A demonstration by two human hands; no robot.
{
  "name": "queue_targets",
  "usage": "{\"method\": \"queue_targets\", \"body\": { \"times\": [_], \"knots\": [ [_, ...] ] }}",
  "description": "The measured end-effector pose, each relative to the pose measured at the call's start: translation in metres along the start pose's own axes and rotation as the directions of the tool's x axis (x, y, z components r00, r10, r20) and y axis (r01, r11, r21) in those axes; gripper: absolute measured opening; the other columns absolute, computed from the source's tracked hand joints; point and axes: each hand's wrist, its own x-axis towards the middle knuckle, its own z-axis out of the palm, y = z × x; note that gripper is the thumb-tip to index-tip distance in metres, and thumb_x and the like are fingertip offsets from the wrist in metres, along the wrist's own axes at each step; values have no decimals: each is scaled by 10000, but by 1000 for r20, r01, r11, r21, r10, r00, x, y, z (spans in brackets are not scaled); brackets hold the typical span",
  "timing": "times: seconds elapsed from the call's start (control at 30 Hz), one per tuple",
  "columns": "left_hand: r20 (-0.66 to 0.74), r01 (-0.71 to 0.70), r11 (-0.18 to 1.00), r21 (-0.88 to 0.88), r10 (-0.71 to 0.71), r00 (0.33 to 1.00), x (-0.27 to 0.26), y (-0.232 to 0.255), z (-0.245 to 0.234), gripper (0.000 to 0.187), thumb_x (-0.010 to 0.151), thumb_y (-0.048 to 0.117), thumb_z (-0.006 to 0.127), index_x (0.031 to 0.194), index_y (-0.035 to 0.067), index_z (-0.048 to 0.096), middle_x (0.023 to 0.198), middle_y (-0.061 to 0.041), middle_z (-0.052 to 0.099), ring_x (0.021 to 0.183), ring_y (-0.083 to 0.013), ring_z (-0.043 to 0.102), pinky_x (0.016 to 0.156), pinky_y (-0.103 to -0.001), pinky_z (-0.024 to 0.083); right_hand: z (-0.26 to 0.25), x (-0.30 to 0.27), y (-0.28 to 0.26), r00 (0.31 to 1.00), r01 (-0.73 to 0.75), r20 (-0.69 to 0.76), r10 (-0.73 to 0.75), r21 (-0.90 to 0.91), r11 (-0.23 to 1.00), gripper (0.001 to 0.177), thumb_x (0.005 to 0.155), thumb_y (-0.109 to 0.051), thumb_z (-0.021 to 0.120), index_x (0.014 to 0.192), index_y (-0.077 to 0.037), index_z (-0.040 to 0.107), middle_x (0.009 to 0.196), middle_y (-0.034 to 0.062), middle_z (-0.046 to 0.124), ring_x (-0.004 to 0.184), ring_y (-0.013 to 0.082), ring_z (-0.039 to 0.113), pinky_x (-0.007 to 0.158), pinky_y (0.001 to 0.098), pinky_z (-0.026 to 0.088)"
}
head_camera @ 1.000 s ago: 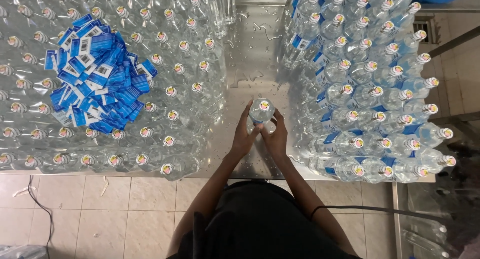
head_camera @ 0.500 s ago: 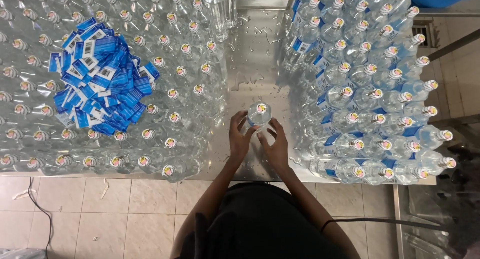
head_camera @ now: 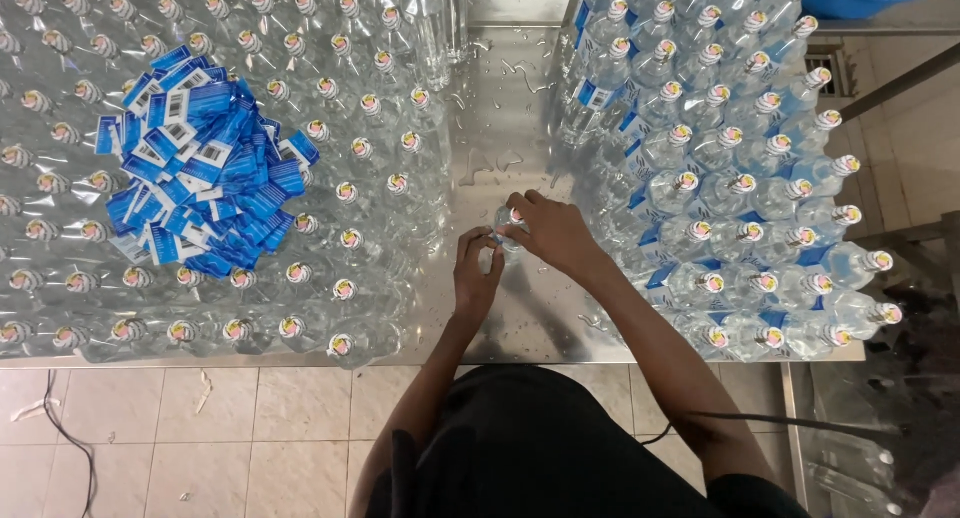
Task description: The person repeatedly picks up blue and white labels from a pile on a metal table, applies each label to the neck of a clear plastic water bottle, and then places the labeled bottle into a growing stack on the right side of the table.
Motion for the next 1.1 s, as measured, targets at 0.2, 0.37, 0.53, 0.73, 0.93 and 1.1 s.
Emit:
{"method": "queue_targets", "body": {
  "times": [0.2,0.37,0.53,0.73,0.93,1.1],
  "knots": [
    [10,-4,1000,-20,4,1000,-3,46,-24,130,1140,247,608,1150,128,555,1417,-66,515,1297,-287,653,1138,-418,593,-21,11,36,994,-51,-89,57,69,996,417,1081,-514,633,1327,-178,640,1137,106,749,994,385,803,820,560,628],
    [30,41,990,-132,-37,999,-30,95,-82,170,1130,242,609,1150,74,601,1465,-136,499,1289,-325,660,1109,-446,608,-17,49,110,964,-193,-173,199,54,980,442,1088,-538,624,1365,-194,635,1206,101,723,1024,426,783,843,600,610],
    [35,48,968,-247,-40,999,-56,97,-146,138,1120,162,608,1196,81,690,1398,-159,603,1247,-394,715,987,-525,660,-36,93,166,848,-426,-344,402,7,905,461,1130,-413,728,1418,-66,629,1205,247,682,1022,550,744,823,680,588],
    [-318,-78,971,-225,2,948,-64,130,-258,189,1108,145,597,1266,41,610,1154,-128,761,1016,-243,803,861,-341,725,-53,96,114,728,-522,-592,346,-151,839,678,991,-281,962,1478,32,608,1477,291,444,1308,526,439,939,661,487],
    [-296,-91,791,605,329,897,-8,39,-329,409,1040,-15,708,1445,30,675,1452,-242,675,1401,-489,590,1126,-603,521,-27,101,-101,975,184,-207,-83,536,824,730,1007,-342,813,1598,-28,522,1446,277,430,1284,524,576,1007,522,598],
    [-94,-139,526,839,392,915,16,3,-322,438,996,38,763,1429,32,706,1541,-193,634,1479,-400,550,1223,-506,459,-10,103,-143,990,45,-144,9,370,928,705,1052,-420,747,1566,-35,455,1326,216,522,1198,434,668,910,565,638]
  ]
}}
